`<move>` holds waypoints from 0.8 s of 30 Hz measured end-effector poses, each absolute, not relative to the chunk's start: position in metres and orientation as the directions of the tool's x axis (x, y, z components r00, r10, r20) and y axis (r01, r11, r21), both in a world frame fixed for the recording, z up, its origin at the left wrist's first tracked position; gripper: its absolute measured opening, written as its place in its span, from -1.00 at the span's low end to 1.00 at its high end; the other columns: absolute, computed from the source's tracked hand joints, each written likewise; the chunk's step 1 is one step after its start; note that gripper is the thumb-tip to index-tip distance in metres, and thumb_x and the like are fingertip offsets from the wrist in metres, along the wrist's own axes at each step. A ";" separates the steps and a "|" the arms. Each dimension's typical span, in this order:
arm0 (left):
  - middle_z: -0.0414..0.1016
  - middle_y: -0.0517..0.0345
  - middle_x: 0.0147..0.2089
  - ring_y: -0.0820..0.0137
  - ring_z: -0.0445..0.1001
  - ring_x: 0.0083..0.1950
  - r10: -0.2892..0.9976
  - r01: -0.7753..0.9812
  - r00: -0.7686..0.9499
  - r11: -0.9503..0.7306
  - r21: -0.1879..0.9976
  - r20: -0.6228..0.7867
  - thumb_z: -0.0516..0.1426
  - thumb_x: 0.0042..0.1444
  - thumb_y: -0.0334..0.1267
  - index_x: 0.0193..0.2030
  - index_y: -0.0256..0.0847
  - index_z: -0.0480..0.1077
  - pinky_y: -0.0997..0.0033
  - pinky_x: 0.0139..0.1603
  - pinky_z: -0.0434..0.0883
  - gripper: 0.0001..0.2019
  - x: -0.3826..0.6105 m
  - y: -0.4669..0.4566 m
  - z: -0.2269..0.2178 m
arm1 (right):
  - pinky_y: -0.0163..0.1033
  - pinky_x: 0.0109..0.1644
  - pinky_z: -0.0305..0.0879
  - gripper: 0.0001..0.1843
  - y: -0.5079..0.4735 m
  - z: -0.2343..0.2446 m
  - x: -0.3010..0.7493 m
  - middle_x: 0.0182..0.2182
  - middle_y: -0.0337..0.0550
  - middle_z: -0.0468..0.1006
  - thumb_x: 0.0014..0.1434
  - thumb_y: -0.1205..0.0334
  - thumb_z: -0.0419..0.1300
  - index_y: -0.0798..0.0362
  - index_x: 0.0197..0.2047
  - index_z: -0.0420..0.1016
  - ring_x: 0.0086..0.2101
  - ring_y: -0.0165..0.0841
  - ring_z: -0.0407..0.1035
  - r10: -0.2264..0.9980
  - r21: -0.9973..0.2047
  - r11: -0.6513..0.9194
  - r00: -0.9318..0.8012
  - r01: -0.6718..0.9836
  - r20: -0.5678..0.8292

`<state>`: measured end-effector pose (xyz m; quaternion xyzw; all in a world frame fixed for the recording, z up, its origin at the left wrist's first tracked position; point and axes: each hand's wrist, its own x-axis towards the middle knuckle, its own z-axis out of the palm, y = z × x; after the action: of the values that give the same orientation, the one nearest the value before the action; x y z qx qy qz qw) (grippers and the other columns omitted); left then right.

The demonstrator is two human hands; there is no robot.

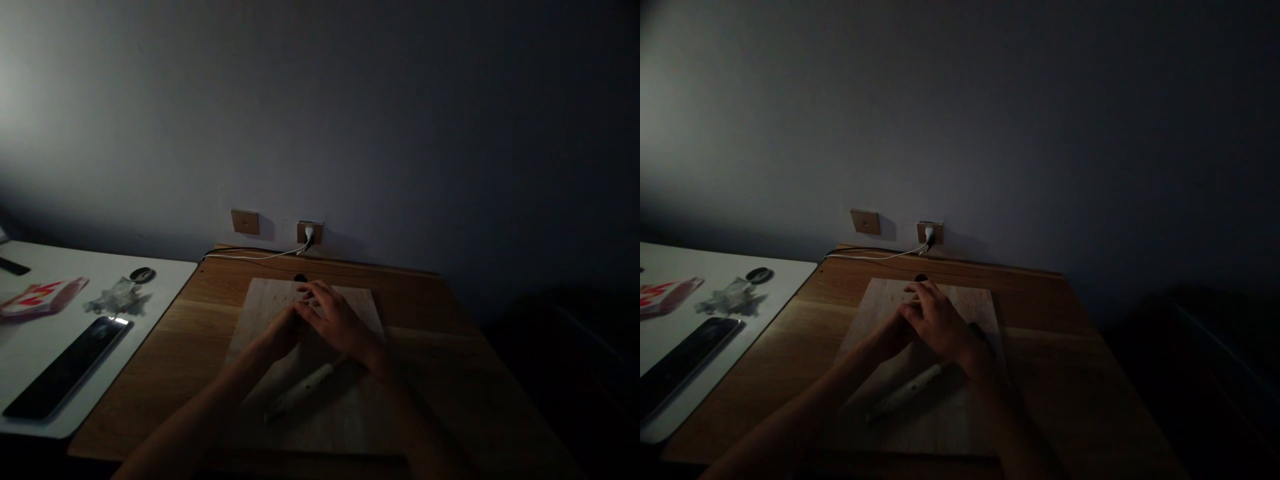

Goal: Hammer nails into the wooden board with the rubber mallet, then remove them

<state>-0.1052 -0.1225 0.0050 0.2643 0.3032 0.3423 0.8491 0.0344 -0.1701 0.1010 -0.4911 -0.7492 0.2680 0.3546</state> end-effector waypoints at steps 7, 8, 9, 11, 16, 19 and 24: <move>0.04 0.35 -0.56 0.60 0.10 -0.64 0.782 -0.739 0.520 0.614 0.277 -0.345 0.00 0.21 -0.42 -0.49 -0.16 0.05 0.70 -0.73 0.00 -0.73 -0.130 -0.113 0.032 | -0.20 -0.06 0.52 -0.76 -0.183 0.075 0.057 0.02 -0.07 0.45 0.32 0.10 0.15 -0.04 0.01 0.42 -0.08 -0.32 0.50 0.964 -0.875 0.257 -0.044 0.411 0.263; 0.08 0.32 -0.55 0.59 0.14 -0.62 0.772 -0.739 0.519 0.621 0.263 -0.367 -0.01 0.19 -0.44 -0.50 -0.16 0.05 0.70 -0.72 0.02 -0.74 -0.129 -0.115 0.033 | -0.20 -0.07 0.52 -0.76 -0.185 0.072 0.059 0.03 -0.08 0.45 0.32 0.09 0.16 -0.05 0.01 0.42 -0.07 -0.31 0.49 0.966 -0.881 0.247 -0.031 0.402 0.257; 0.10 0.30 -0.54 0.59 0.18 -0.60 0.769 -0.727 0.510 0.625 0.285 -0.385 -0.01 0.17 -0.45 -0.50 -0.16 0.04 0.71 -0.71 0.05 -0.75 -0.128 -0.118 0.033 | -0.20 -0.06 0.52 -0.76 -0.186 0.070 0.060 0.04 -0.08 0.45 0.31 0.09 0.16 -0.05 0.01 0.42 -0.06 -0.31 0.49 0.968 -0.887 0.238 -0.018 0.395 0.251; 0.11 0.29 -0.53 0.59 0.19 -0.58 0.775 -0.673 0.489 0.627 0.392 -0.401 0.02 0.13 -0.43 -0.50 -0.17 0.05 0.72 -0.69 0.06 -0.76 -0.124 -0.124 0.029 | -0.20 -0.06 0.52 -0.76 -0.187 0.067 0.061 0.04 -0.09 0.44 0.31 0.07 0.16 -0.05 0.01 0.43 -0.06 -0.32 0.48 0.970 -0.897 0.222 0.004 0.383 0.242; 0.03 0.37 -0.57 0.60 0.01 -0.64 0.767 -0.477 0.494 0.632 0.610 -0.409 0.09 0.12 -0.27 -0.51 -0.15 0.08 0.64 -0.72 -0.12 -0.74 -0.120 -0.131 0.013 | -0.20 -0.08 0.52 -0.75 -0.188 0.062 0.064 0.01 -0.08 0.44 0.30 0.05 0.17 -0.05 -0.02 0.44 -0.08 -0.30 0.48 0.972 -0.904 0.207 0.029 0.373 0.234; 0.04 0.40 -0.61 0.60 -0.01 -0.64 0.823 -0.400 0.429 0.542 0.739 -0.372 0.17 0.10 -0.14 -0.52 -0.16 0.10 0.60 -0.68 -0.13 -0.67 -0.118 -0.131 0.002 | -0.19 -0.08 0.52 -0.76 -0.190 0.057 0.067 0.00 -0.09 0.45 0.30 0.05 0.16 -0.06 -0.02 0.45 -0.08 -0.30 0.48 0.974 -0.904 0.200 0.027 0.377 0.226; 0.24 0.34 -0.60 0.54 0.15 -0.56 0.882 -0.209 0.372 0.382 0.900 -0.288 0.30 -0.01 0.03 -0.50 -0.23 0.32 0.53 -0.56 0.06 -0.61 -0.109 -0.136 -0.009 | -0.18 -0.06 0.51 -0.75 -0.196 0.048 0.068 0.02 -0.08 0.46 0.30 0.05 0.17 -0.06 -0.02 0.46 -0.09 -0.30 0.49 0.980 -0.905 0.176 0.022 0.388 0.200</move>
<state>-0.1086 -0.1355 -0.0090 0.4073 0.4132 0.3783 0.7213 0.0679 -0.1959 0.0484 -0.5528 -0.6186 0.3262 0.4532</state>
